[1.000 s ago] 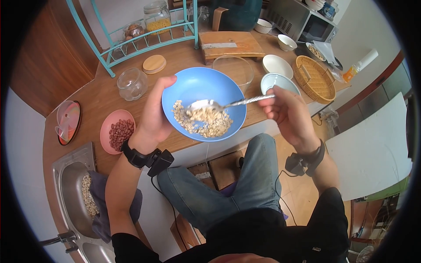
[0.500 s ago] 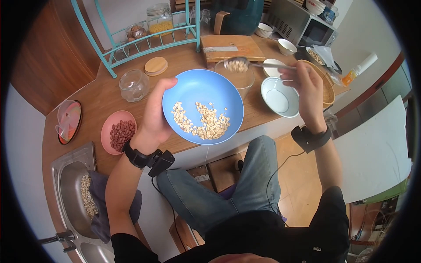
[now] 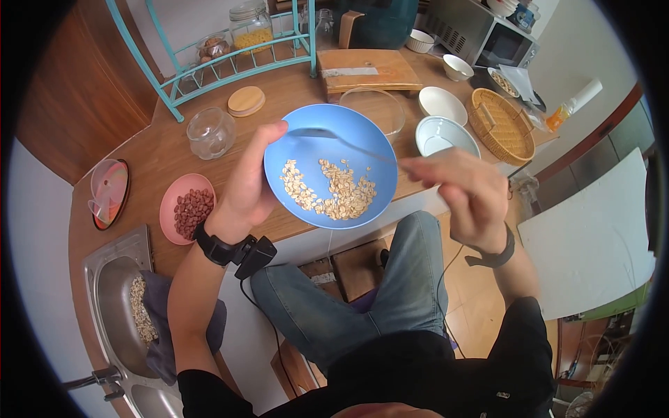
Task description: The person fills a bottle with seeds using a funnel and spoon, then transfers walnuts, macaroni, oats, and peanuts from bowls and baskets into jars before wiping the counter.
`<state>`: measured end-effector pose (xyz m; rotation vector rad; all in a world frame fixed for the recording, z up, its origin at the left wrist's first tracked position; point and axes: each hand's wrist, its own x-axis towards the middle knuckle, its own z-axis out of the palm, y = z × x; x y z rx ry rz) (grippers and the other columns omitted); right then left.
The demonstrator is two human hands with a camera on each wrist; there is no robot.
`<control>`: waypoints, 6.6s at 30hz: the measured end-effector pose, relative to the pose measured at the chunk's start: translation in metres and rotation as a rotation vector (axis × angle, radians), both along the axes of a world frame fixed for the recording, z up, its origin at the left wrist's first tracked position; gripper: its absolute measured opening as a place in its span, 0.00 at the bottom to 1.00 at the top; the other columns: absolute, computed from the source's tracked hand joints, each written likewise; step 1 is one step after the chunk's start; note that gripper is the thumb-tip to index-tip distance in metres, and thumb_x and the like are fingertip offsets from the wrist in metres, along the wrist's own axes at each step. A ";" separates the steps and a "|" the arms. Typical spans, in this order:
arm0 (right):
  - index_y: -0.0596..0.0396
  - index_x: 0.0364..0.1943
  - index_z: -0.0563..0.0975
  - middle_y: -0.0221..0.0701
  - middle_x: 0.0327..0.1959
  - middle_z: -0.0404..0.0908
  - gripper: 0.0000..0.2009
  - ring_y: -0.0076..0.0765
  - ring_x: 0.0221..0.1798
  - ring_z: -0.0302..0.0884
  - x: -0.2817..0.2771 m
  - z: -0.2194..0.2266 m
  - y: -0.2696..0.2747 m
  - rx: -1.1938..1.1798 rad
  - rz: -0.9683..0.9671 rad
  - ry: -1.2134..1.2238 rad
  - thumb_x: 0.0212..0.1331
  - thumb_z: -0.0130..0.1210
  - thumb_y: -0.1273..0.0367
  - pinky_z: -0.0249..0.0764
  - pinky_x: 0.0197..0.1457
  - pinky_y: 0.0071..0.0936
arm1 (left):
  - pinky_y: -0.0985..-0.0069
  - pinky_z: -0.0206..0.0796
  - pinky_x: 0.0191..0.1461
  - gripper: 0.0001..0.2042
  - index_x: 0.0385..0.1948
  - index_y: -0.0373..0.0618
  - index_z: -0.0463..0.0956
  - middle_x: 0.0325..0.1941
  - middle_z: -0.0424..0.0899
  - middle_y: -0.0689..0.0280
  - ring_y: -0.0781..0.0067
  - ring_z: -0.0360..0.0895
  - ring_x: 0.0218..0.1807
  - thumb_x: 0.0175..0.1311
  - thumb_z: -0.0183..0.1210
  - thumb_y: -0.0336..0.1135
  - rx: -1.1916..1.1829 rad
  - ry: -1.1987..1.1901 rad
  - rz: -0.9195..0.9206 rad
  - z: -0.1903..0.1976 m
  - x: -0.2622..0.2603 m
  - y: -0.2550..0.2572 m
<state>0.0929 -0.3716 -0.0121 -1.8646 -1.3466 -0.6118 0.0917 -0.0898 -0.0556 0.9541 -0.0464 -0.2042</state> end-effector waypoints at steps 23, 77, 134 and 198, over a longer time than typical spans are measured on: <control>0.62 0.40 0.78 0.41 0.34 0.85 0.11 0.40 0.32 0.83 -0.021 0.018 -0.006 -0.109 0.047 -0.126 0.64 0.55 0.66 0.78 0.33 0.30 | 0.71 0.72 0.53 0.22 0.51 0.39 0.74 0.47 0.82 0.60 0.69 0.79 0.47 0.66 0.53 0.49 0.002 -0.011 0.005 0.002 0.000 0.002; 0.64 0.40 0.75 0.40 0.32 0.84 0.18 0.26 0.32 0.80 0.030 0.003 -0.037 0.301 -0.046 0.767 0.75 0.41 0.61 0.76 0.40 0.23 | 0.66 0.71 0.57 0.27 0.56 0.36 0.70 0.53 0.79 0.55 0.64 0.79 0.52 0.66 0.49 0.53 0.023 -0.043 0.025 -0.003 0.004 0.002; 0.62 0.39 0.76 0.38 0.32 0.81 0.04 0.35 0.32 0.80 0.037 -0.068 -0.035 0.819 -0.085 0.453 0.62 0.53 0.80 0.74 0.35 0.25 | 0.77 0.68 0.44 0.27 0.57 0.42 0.68 0.41 0.76 0.65 0.76 0.73 0.40 0.52 0.65 0.30 1.366 -0.898 0.416 0.074 0.049 -0.100; 0.64 0.40 0.76 0.44 0.41 0.78 0.09 0.47 0.42 0.78 0.044 -0.092 -0.076 0.206 -0.231 0.129 0.54 0.53 0.82 0.74 0.46 0.34 | 0.79 0.68 0.36 0.25 0.61 0.40 0.62 0.56 0.73 0.59 0.77 0.73 0.37 0.61 0.57 0.29 0.910 0.115 0.765 -0.066 -0.013 -0.014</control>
